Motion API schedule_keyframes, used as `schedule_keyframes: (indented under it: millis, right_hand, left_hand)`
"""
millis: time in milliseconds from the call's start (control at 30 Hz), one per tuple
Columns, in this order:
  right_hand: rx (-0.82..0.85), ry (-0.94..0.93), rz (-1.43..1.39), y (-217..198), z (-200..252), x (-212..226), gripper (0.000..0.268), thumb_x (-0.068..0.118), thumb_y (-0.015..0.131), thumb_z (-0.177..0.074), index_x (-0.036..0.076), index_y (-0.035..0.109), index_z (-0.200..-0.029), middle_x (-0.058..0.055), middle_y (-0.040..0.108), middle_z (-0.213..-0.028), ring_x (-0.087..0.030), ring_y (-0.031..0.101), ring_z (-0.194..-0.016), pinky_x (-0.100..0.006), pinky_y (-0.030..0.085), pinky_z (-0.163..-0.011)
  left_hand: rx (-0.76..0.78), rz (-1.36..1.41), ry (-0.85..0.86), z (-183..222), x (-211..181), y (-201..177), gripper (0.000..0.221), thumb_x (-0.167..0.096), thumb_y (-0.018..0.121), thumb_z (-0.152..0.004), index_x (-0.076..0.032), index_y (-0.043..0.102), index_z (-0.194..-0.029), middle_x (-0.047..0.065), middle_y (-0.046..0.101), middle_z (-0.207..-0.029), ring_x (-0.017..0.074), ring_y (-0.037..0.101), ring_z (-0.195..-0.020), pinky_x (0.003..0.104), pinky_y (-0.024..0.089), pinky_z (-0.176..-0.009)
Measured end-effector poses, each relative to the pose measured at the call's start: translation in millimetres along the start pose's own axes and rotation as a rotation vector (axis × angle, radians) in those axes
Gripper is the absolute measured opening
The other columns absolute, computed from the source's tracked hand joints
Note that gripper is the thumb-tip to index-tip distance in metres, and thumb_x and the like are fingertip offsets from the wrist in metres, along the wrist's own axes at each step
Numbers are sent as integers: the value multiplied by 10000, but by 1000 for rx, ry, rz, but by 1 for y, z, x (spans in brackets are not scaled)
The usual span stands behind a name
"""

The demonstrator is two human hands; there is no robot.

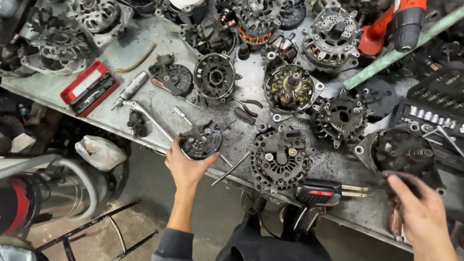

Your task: Disassembling and inspecting an automotive alternator on a workbench using various hand tools.

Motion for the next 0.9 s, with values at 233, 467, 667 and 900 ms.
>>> schedule_keyframes:
  millis: [233, 467, 667, 900]
  right_hand:
    - [40, 41, 127, -2, 16, -10, 228, 112, 629, -1024, -28, 701, -1189, -184, 597, -759, -175, 368, -424, -297, 225, -340]
    - [37, -111, 488, -26, 15, 33, 285, 74, 716, -923, -55, 747, -1175, -184, 630, -693, -276, 538, -534, -369, 408, -515]
    - [-293, -30, 868, -143, 14, 8, 322, 240, 674, -991, 38, 743, -1232, -127, 757, -966, -270, 663, -708, -349, 515, -619]
    - [1, 248, 1375, -50, 18, -107, 526, 636, 673, -839, 139, 685, -1010, -102, 765, -920, -315, 745, -844, -431, 592, -797]
  left_hand:
    - [75, -67, 37, -11, 8, 33, 1174, -494, 971, -536, 17, 455, -1459, 207, 559, -1426, 407, 434, -1358, 569, 269, -1079]
    - [124, 285, 327, 24, -70, 19, 909, -442, 842, -739, 37, 482, -1422, 234, 543, -1448, 391, 507, -1317, 468, 396, -1110]
    - [477, 485, 463, 66, -107, 34, 1068, -456, 841, -682, -12, 366, -1530, 247, 320, -1636, 424, 386, -1464, 508, 332, -1175]
    - [486, 471, 441, 68, -108, 47, 1243, -463, 893, -545, -32, 303, -1551, 297, 160, -1661, 493, 305, -1480, 589, 329, -1160]
Point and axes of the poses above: each hand's wrist, its own z-axis away from the middle knuckle, its own y-axis out of the palm, x = y × z, the point moved 3 cm from there along -z, towards the middle knuckle
